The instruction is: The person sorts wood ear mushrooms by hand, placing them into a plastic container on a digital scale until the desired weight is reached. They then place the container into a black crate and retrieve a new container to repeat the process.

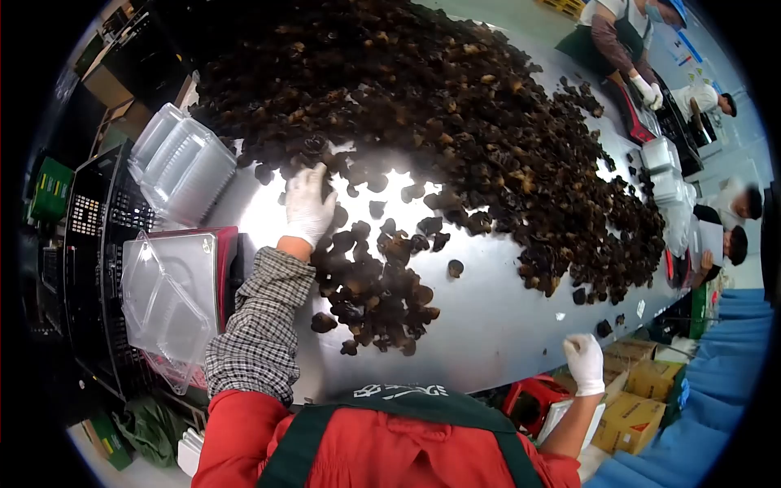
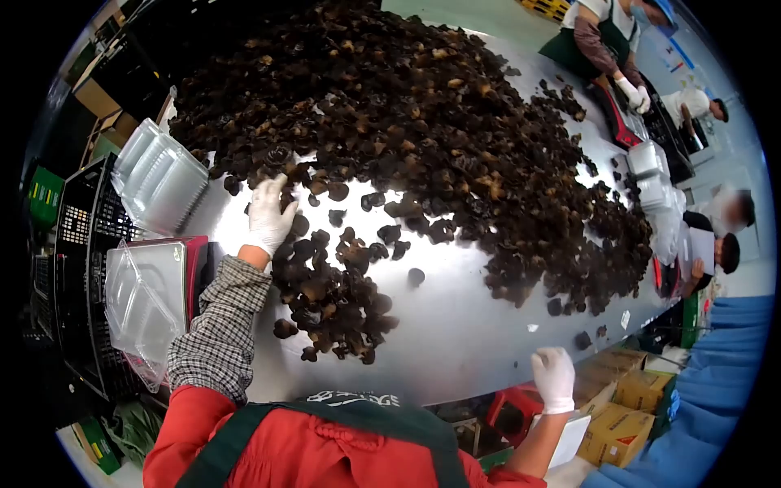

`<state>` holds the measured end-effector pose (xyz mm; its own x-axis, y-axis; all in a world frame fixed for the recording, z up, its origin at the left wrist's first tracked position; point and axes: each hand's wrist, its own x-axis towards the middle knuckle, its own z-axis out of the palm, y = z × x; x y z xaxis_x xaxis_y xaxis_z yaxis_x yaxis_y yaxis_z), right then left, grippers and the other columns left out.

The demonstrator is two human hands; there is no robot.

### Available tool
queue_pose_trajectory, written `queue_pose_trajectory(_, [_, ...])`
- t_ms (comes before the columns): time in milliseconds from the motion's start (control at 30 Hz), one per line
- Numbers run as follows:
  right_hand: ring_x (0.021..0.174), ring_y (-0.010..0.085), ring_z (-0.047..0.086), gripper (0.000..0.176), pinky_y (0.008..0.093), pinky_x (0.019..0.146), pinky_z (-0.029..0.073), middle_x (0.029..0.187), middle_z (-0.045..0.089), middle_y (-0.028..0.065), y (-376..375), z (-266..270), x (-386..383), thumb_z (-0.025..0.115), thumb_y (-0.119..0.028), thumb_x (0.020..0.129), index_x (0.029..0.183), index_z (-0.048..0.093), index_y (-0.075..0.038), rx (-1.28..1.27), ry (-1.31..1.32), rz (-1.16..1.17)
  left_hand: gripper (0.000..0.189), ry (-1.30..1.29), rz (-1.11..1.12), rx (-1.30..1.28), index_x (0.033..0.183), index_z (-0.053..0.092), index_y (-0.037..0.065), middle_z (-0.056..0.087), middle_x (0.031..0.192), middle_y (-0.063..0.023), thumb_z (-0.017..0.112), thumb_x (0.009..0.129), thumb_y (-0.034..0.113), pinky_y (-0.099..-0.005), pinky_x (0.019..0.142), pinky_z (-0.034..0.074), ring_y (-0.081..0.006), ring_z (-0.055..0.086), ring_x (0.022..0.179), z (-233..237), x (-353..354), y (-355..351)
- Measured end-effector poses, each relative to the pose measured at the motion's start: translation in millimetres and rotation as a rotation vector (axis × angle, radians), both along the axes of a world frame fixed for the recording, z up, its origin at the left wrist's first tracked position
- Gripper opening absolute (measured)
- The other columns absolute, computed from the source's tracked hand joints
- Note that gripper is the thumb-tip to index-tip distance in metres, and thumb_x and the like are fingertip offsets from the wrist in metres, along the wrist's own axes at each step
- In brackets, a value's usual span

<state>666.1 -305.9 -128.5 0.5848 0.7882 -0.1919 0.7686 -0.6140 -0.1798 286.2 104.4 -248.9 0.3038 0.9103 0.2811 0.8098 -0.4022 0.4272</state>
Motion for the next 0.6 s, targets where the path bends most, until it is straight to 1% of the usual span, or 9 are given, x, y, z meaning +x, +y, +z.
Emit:
queue_pose_trajectory(33, [0.095,0.0317,0.060,0.017,0.0371,0.084,0.047,0.103,0.063,0.0159,-21,-2,-3,0.063,-0.004,0.080,0.097,0.064,-0.001,-0.002,-0.152,0.010,0.061,0.022,0.057,0.079,0.130,0.047,0.006,0.046,0.128,-0.0188,0.070,0.075,0.021,-0.0414,0.099,0.038,-0.0350,0.044,0.116,8,-2,-8])
queue_pose_trajectory(67, [0.098,0.0333,0.059,0.018,0.0385,0.086,0.047,0.105,0.063,0.0165,-32,-4,-5,0.064,-0.005,0.080,0.098,0.064,-0.001,-0.003,-0.303,0.023,0.076,0.062,0.036,-0.031,0.139,0.037,0.008,0.027,0.143,-0.0240,0.072,0.075,0.032,-0.0461,0.105,0.030,-0.0410,0.033,0.127,13,-6,-13])
queue_pose_trajectory(167, [0.103,0.0329,0.057,0.022,0.0385,0.090,0.045,0.109,0.062,0.0168,23,-15,-34,0.066,-0.007,0.079,0.100,0.065,-0.002,0.428,-0.022,0.059,0.076,0.235,-0.013,-0.109,0.139,0.037,0.010,0.015,0.148,-0.0255,0.069,0.077,0.042,-0.0539,0.109,0.020,-0.0413,0.023,0.135,15,-7,-45])
queue_pose_trajectory(200, [0.103,0.0332,0.057,0.024,0.0385,0.091,0.045,0.108,0.062,0.0165,55,-19,-52,0.067,-0.008,0.078,0.102,0.064,-0.003,0.501,0.101,0.144,0.079,0.263,-0.048,-0.277,0.142,0.034,0.013,0.006,0.150,-0.0276,0.065,0.079,0.050,-0.0575,0.109,0.015,-0.0432,0.016,0.138,16,-6,-58])
queue_pose_trajectory(267, [0.105,0.0307,0.057,0.022,0.0369,0.093,0.045,0.110,0.062,0.0147,123,-30,-92,0.064,-0.005,0.080,0.102,0.064,-0.003,0.517,0.186,0.387,0.072,0.234,-0.136,-0.404,0.141,0.036,0.017,0.013,0.150,-0.0269,0.059,0.083,0.052,-0.0586,0.109,0.015,-0.0424,0.017,0.137,12,-9,-86])
queue_pose_trajectory(333, [0.100,0.0292,0.058,0.021,0.0377,0.089,0.046,0.105,0.063,0.0120,192,-44,-130,0.063,-0.009,0.081,0.102,0.065,-0.005,0.551,0.299,0.607,0.064,0.155,-0.228,-0.406,0.136,0.045,0.012,0.027,0.145,-0.0272,0.057,0.086,0.049,-0.0542,0.109,0.019,-0.0418,0.025,0.134,16,-18,-111])
queue_pose_trajectory(367, [0.094,0.0299,0.059,0.017,0.0396,0.082,0.048,0.092,0.065,0.0114,225,-48,-150,0.062,-0.012,0.080,0.094,0.066,-0.005,0.646,0.351,0.679,0.062,0.094,-0.254,-0.407,0.134,0.047,0.010,0.031,0.143,-0.0274,0.057,0.086,0.047,-0.0518,0.109,0.021,-0.0418,0.027,0.133,20,-23,-121])
queue_pose_trajectory(500, [0.095,0.0301,0.059,0.025,0.0400,0.084,0.046,0.091,0.064,0.0117,312,-93,-192,0.062,-0.026,0.078,0.095,0.067,-0.008,0.144,0.006,0.695,0.059,-0.079,-0.199,-0.343,0.133,0.048,0.006,0.032,0.142,-0.0283,0.061,0.085,0.039,-0.0452,0.109,0.024,-0.0421,0.031,0.131,43,-48,-137])
queue_pose_trajectory(600, [0.091,0.0300,0.060,0.020,0.0413,0.081,0.048,0.090,0.064,0.0122,329,-110,-191,0.061,-0.024,0.077,0.092,0.067,-0.011,0.183,0.134,0.646,0.058,-0.169,-0.086,-0.348,0.133,0.048,0.005,0.032,0.143,-0.0278,0.062,0.084,0.033,-0.0432,0.109,0.025,-0.0405,0.030,0.132,49,-70,-144])
